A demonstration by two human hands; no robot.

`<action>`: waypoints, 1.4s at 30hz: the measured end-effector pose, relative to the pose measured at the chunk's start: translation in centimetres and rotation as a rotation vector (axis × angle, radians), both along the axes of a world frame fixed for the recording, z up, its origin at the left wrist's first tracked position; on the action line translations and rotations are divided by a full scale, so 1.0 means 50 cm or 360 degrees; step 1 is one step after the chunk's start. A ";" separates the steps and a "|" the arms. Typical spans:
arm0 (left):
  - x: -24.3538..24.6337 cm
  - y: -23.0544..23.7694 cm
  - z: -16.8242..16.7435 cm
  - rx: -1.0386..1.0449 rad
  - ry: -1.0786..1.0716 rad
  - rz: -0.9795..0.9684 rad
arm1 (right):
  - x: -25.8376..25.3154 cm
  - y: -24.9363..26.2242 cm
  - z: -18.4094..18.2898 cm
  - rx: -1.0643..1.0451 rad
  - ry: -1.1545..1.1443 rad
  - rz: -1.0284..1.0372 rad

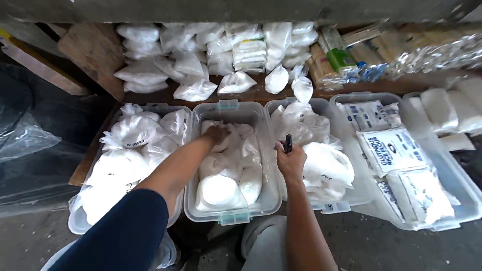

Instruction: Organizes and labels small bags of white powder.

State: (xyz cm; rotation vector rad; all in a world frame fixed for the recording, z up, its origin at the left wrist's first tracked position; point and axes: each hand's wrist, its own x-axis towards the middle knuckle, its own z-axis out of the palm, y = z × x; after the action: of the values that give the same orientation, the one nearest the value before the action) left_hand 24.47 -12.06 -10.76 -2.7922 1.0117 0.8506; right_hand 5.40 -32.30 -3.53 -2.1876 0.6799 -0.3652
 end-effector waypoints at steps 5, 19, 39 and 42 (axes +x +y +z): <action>0.054 -0.045 0.041 0.0303 -0.0102 -0.0172 | 0.011 -0.012 -0.013 -0.0063 0.0042 -0.0014; -0.051 0.009 0.234 -0.1485 0.0216 -0.0126 | 0.011 -0.008 -0.004 -0.0067 -0.0104 0.0008; -0.183 -0.040 0.004 -0.0878 0.1243 0.0369 | -0.010 0.006 0.045 0.0002 0.1293 0.1125; -0.218 -0.076 -0.004 -0.0841 0.1119 0.0296 | -0.010 0.048 0.072 -0.0104 0.1531 0.1174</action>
State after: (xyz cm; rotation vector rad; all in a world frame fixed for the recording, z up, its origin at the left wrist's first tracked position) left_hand 13.55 -15.84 -10.93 -3.0939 1.1982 1.9379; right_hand 4.92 -29.88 0.07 -2.4226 0.2676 1.1071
